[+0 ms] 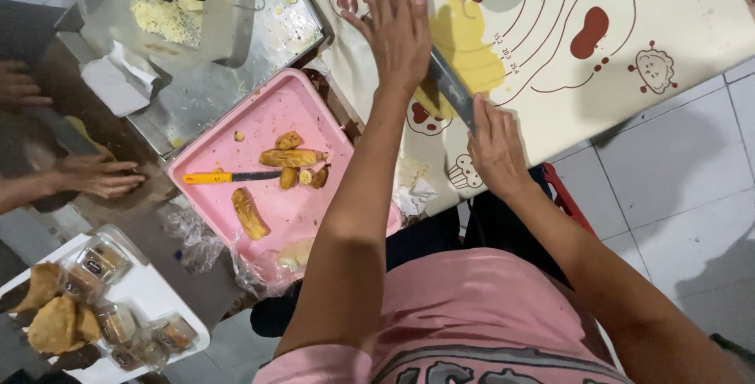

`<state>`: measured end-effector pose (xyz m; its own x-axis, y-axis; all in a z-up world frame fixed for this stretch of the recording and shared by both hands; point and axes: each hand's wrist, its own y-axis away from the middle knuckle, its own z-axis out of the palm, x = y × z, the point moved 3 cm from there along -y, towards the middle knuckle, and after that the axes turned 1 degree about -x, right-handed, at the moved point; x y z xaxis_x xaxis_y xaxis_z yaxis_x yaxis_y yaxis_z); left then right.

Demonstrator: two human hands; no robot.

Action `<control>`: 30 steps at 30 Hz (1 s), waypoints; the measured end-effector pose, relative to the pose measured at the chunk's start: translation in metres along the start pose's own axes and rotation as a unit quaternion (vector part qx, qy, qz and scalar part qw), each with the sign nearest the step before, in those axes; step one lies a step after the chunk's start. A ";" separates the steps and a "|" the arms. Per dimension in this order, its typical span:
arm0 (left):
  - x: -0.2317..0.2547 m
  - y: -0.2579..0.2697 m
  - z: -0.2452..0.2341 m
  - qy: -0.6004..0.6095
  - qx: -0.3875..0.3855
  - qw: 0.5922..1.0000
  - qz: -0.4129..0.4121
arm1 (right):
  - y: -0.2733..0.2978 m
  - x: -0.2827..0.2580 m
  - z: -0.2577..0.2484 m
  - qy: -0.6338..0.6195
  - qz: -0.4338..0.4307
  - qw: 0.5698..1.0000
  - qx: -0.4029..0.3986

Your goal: Rolling out dough with a rolling pin, cutting it into sections, and filling it with banana and cheese before folding.

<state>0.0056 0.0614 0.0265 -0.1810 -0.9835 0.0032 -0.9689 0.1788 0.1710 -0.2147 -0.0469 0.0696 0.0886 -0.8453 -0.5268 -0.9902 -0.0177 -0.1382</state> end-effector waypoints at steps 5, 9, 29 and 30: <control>0.031 0.018 -0.036 -0.047 -0.079 0.994 0.054 | 0.001 -0.005 0.006 -0.009 0.047 0.998 -0.049; 0.015 0.024 -0.026 -0.043 -0.083 0.994 0.052 | 0.008 -0.011 0.018 -0.020 0.039 0.996 -0.072; -0.067 0.074 -0.018 -0.016 -0.044 0.999 0.013 | 0.022 -0.058 0.029 0.014 -0.035 0.998 -0.052; -0.067 0.075 -0.015 -0.008 -0.047 0.999 0.014 | 0.020 -0.055 0.025 -0.007 0.015 0.999 -0.028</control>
<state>-0.0526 0.1407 0.0541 -0.2109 -0.9775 -0.0063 -0.9433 0.2018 0.2636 -0.2362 0.0130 0.0746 0.0589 -0.8387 -0.5414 -0.9970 -0.0221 -0.0742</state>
